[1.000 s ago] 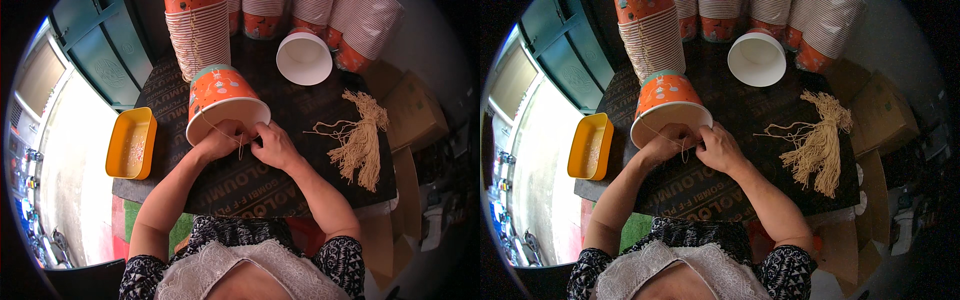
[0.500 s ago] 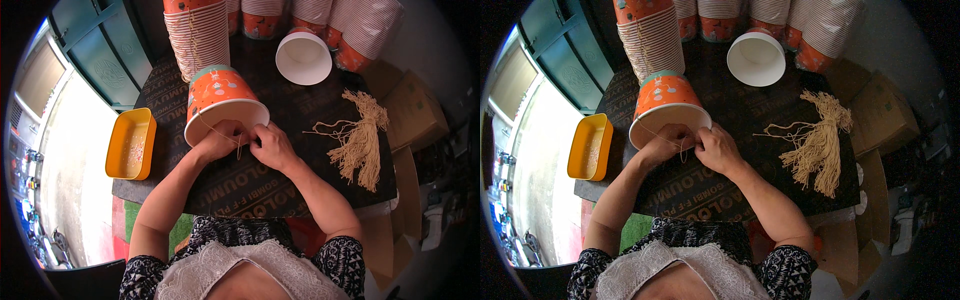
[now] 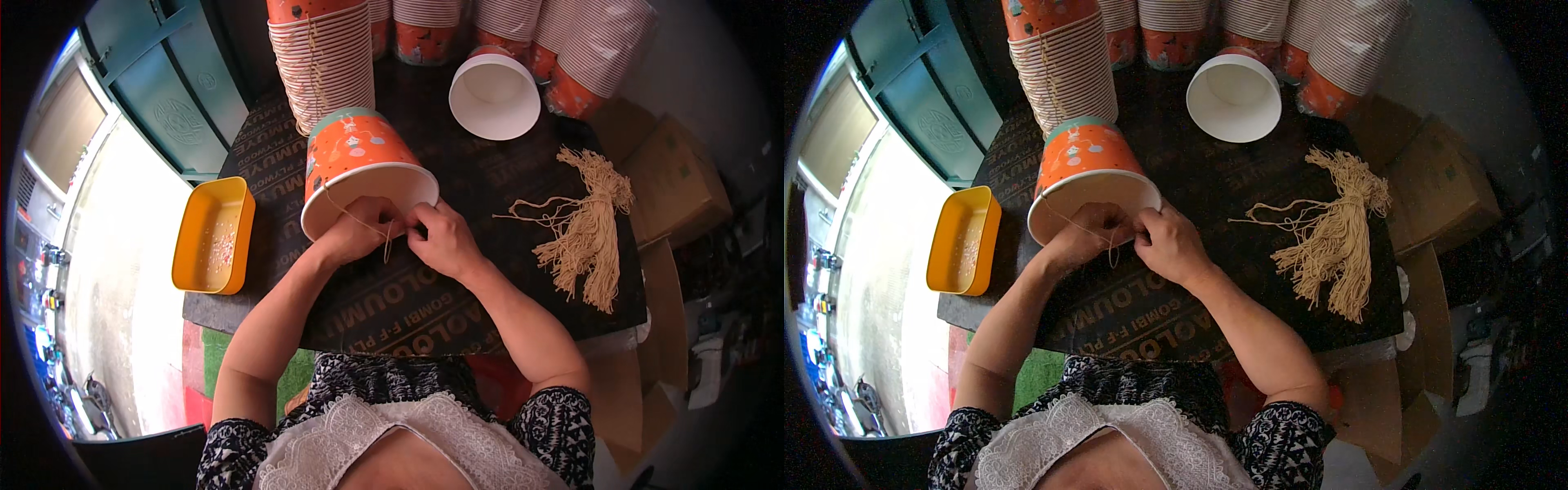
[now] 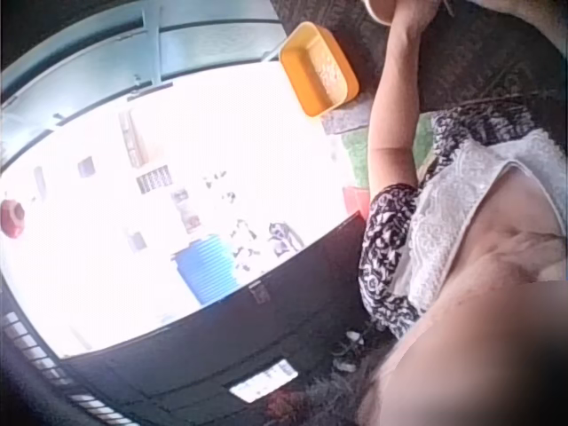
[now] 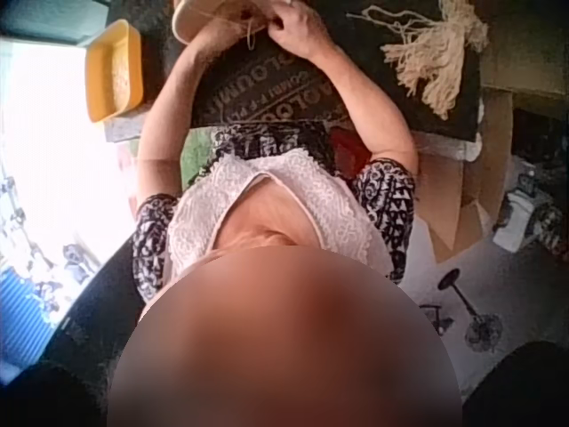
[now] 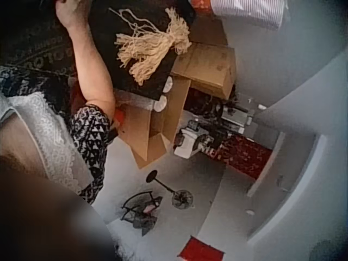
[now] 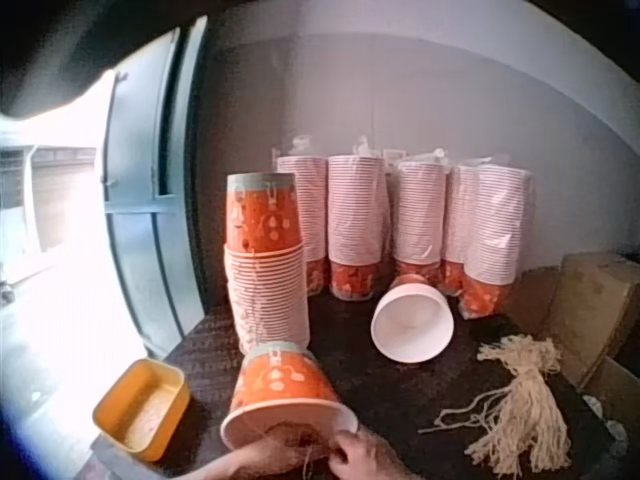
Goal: Attaching string handles to printed paper buckets.
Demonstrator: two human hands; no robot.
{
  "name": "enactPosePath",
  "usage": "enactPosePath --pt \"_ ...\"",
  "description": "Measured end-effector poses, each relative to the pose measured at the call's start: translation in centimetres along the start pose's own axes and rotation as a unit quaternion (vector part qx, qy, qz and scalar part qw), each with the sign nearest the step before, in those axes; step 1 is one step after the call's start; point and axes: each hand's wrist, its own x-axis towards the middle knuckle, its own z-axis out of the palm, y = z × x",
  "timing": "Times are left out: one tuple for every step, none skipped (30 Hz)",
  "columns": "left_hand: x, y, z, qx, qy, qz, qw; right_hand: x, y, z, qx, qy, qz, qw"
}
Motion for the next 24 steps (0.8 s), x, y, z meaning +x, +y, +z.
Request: enactPosePath --pt "0.0 -0.2 0.1 0.000 0.003 0.001 1.000 0.0 0.1 0.0 0.000 -0.001 0.000 1.000" --pt "0.0 -0.2 0.1 0.000 0.004 0.000 1.000 0.0 0.2 -0.1 0.005 -0.015 0.006 1.000" --pt "0.0 -0.3 0.1 0.014 0.006 0.009 1.000 0.0 0.2 -0.2 0.009 -0.028 0.011 0.999" --pt "0.0 -0.4 0.1 0.029 0.007 0.018 0.999 0.0 0.2 -0.2 0.009 -0.029 0.012 0.999" --pt "0.0 -0.4 0.1 0.029 0.007 0.018 0.999 0.1 0.1 -0.3 0.009 -0.035 0.018 0.999" --pt "0.1 -0.4 0.1 0.025 0.004 0.015 1.000 0.1 0.1 -0.4 0.009 -0.042 0.024 0.999" --pt "0.1 -0.4 0.1 0.021 0.001 0.013 1.000 0.1 0.0 -0.4 0.009 -0.042 0.024 0.999" --pt "0.1 -0.5 0.2 0.021 0.001 0.012 1.000 0.1 0.0 -0.4 0.011 -0.043 0.023 0.999" --pt "0.1 -0.7 0.2 0.018 0.001 0.014 1.000 0.1 0.0 -0.4 0.012 -0.045 0.021 0.999" --pt "0.1 -0.8 0.2 0.014 0.001 0.017 1.000 0.1 0.0 -0.4 0.013 -0.045 0.021 0.999" --pt "0.0 -0.9 0.3 0.014 0.001 0.016 1.000 0.1 0.0 -0.4 0.012 -0.042 0.018 0.999" --pt "0.0 -0.9 0.3 0.008 0.000 0.015 1.000 0.1 0.0 -0.4 0.011 -0.040 0.014 0.999" --pt "0.0 -0.5 0.3 0.002 -0.002 0.013 1.000 0.1 0.0 -0.5 0.011 -0.040 0.015 0.999" --pt "0.0 -0.1 0.1 0.002 -0.003 0.013 1.000 0.1 0.0 -0.6 0.012 -0.044 0.015 0.999" --pt "0.0 0.5 -0.1 0.053 -0.021 0.004 0.998 0.1 0.0 -0.6 0.014 -0.047 0.016 0.999" --pt "-0.1 1.1 -0.2 0.105 -0.038 -0.006 0.994 0.1 0.0 -0.6 0.015 -0.047 0.015 0.999" --pt "-0.2 1.0 0.0 0.105 -0.038 -0.007 0.994 0.2 0.0 -0.6 0.014 -0.051 0.015 0.998" --pt "-0.3 0.8 0.3 0.125 -0.006 0.039 0.991 0.2 0.1 -0.6 0.014 -0.054 0.014 0.998" --pt "-0.5 0.7 0.5 0.145 0.026 0.084 0.986 0.2 0.1 -0.6 0.014 -0.054 0.014 0.998" --pt "-0.5 0.3 0.8 0.145 0.026 0.083 0.985 0.2 0.1 -0.6 0.013 -0.056 0.017 0.998" --pt "-0.5 -0.1 1.0 0.154 0.044 0.115 0.980 0.2 0.1 -0.5 0.012 -0.057 0.020 0.998" --pt "-0.5 -0.3 1.3 0.163 0.061 0.147 0.974 0.2 0.1 -0.5 0.012 -0.057 0.021 0.998" --pt "-0.5 -0.4 1.5 0.163 0.061 0.146 0.974 0.2 0.1 -0.5 0.019 -0.056 0.020 0.998" --pt "-0.5 -0.4 1.7 0.181 0.080 0.161 0.967 0.2 0.2 -0.5 0.026 -0.055 0.019 0.998"
